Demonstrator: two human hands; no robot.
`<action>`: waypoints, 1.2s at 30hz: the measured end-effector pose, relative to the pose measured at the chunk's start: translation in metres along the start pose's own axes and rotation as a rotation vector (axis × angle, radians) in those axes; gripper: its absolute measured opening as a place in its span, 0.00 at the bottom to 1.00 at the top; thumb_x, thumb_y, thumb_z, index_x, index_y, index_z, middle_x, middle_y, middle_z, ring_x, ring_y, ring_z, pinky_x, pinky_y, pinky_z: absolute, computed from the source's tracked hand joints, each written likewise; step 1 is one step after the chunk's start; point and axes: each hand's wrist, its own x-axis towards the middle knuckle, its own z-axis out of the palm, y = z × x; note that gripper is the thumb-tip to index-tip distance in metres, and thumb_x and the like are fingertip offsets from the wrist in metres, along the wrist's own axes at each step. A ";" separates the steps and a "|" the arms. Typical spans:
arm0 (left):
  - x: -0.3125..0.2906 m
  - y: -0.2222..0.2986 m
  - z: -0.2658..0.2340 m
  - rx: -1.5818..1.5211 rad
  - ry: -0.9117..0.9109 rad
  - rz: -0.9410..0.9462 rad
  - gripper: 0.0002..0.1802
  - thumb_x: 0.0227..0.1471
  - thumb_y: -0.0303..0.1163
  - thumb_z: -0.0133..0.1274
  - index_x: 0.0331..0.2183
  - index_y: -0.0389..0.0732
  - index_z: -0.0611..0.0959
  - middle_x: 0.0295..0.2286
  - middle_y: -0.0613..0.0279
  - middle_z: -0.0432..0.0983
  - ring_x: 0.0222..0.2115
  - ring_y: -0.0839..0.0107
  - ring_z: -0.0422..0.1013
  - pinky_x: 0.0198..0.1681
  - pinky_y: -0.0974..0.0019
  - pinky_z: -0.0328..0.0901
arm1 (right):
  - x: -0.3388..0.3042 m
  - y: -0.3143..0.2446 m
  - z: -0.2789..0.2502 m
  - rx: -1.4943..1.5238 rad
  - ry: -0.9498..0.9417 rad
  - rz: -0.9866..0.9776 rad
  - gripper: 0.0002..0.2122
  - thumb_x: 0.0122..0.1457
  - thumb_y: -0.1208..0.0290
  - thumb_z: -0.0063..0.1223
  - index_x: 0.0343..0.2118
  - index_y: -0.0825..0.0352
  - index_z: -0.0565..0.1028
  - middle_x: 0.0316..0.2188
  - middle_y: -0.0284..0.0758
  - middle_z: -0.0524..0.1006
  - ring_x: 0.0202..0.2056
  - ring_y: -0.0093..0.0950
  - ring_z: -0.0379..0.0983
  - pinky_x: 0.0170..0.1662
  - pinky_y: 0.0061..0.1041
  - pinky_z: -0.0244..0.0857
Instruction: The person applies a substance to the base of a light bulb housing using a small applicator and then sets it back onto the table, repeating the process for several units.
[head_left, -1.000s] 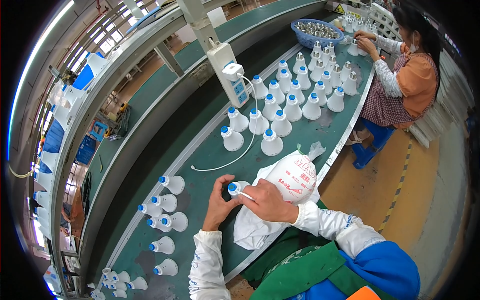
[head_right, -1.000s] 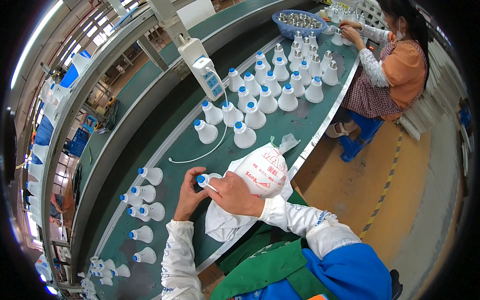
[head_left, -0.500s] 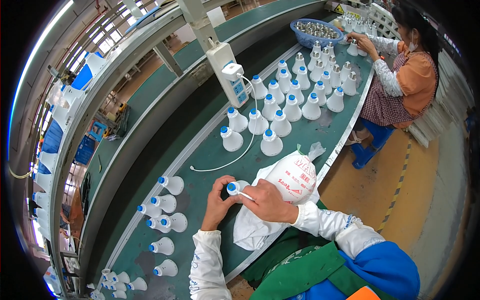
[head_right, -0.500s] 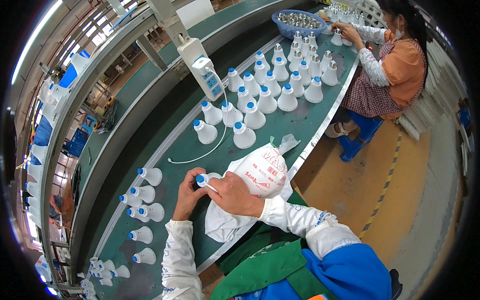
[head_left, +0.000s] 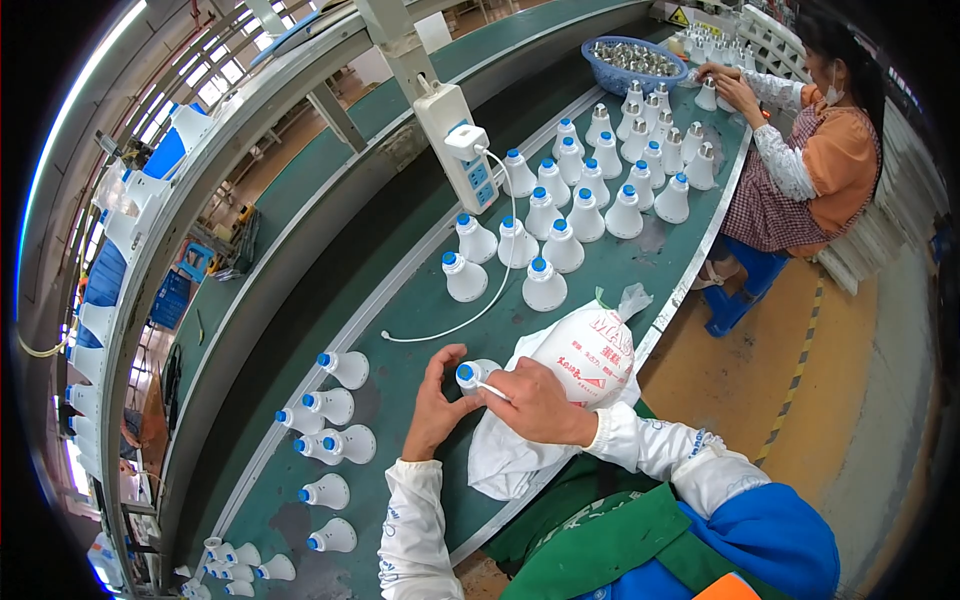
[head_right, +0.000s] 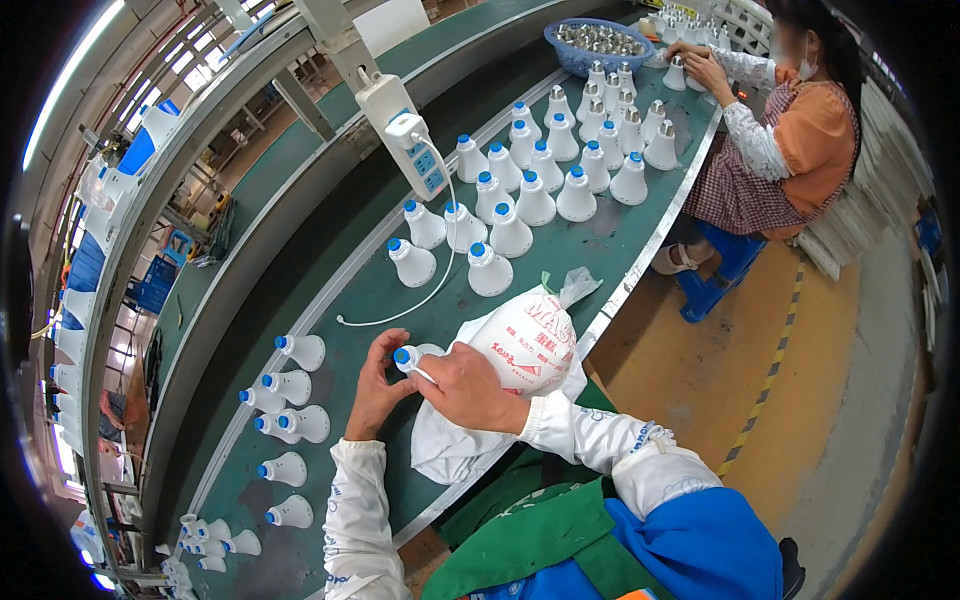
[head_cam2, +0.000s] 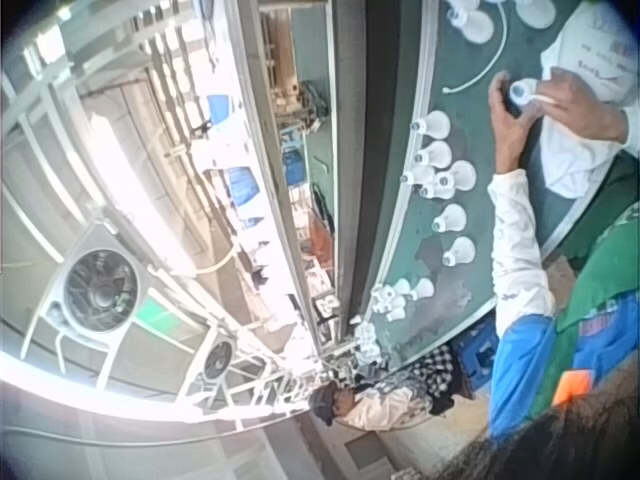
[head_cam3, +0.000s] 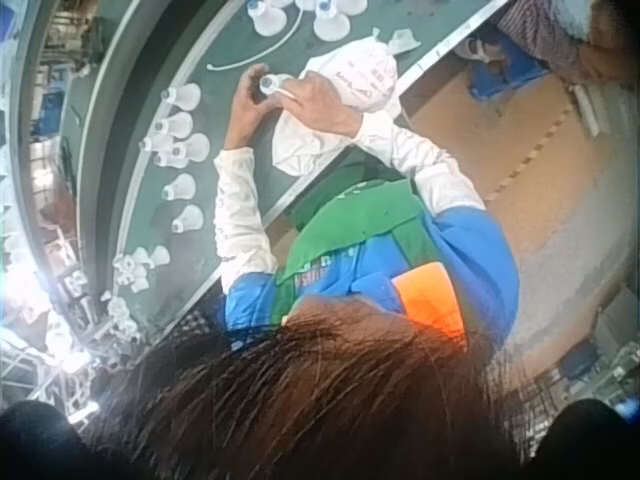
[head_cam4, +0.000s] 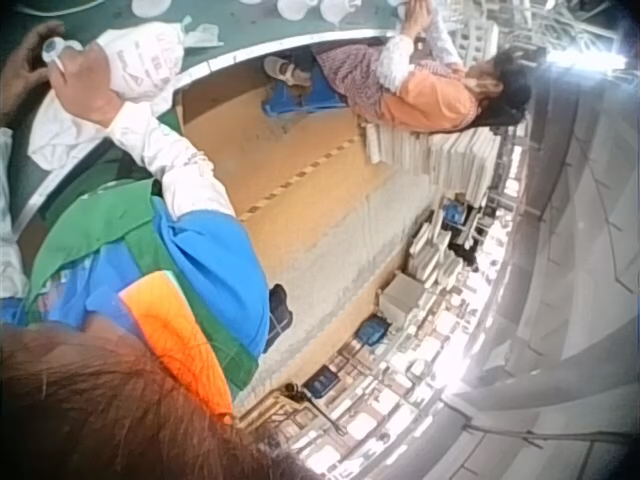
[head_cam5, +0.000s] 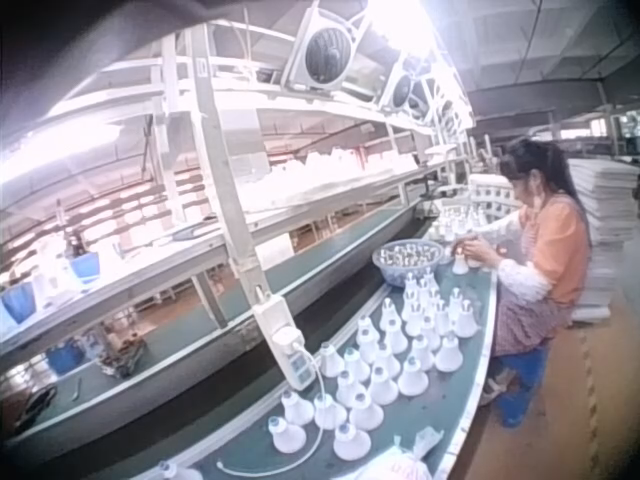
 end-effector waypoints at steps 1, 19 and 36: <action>-0.001 -0.004 -0.003 0.002 0.004 0.000 0.28 0.35 0.28 0.66 0.43 0.40 0.75 0.45 0.60 0.69 0.48 0.66 0.65 0.53 0.65 0.57 | 0.000 -0.002 0.000 0.004 0.000 -0.003 0.07 0.51 0.70 0.55 0.22 0.65 0.71 0.13 0.38 0.69 0.18 0.38 0.64 0.22 0.36 0.56; -0.002 -0.005 -0.008 0.107 -0.044 0.013 0.25 0.37 0.26 0.64 0.42 0.39 0.78 0.44 0.64 0.69 0.44 0.71 0.66 0.47 0.68 0.62 | 0.001 -0.004 -0.003 -0.014 -0.023 0.015 0.08 0.53 0.68 0.53 0.21 0.65 0.71 0.13 0.41 0.71 0.16 0.41 0.66 0.27 0.35 0.57; 0.105 0.089 0.041 -0.001 -0.043 0.227 0.26 0.36 0.19 0.63 0.42 0.36 0.77 0.37 0.66 0.73 0.36 0.76 0.71 0.39 0.72 0.68 | -0.017 0.005 -0.039 0.505 0.109 -0.114 0.06 0.54 0.69 0.56 0.26 0.66 0.76 0.17 0.34 0.71 0.22 0.33 0.61 0.26 0.30 0.56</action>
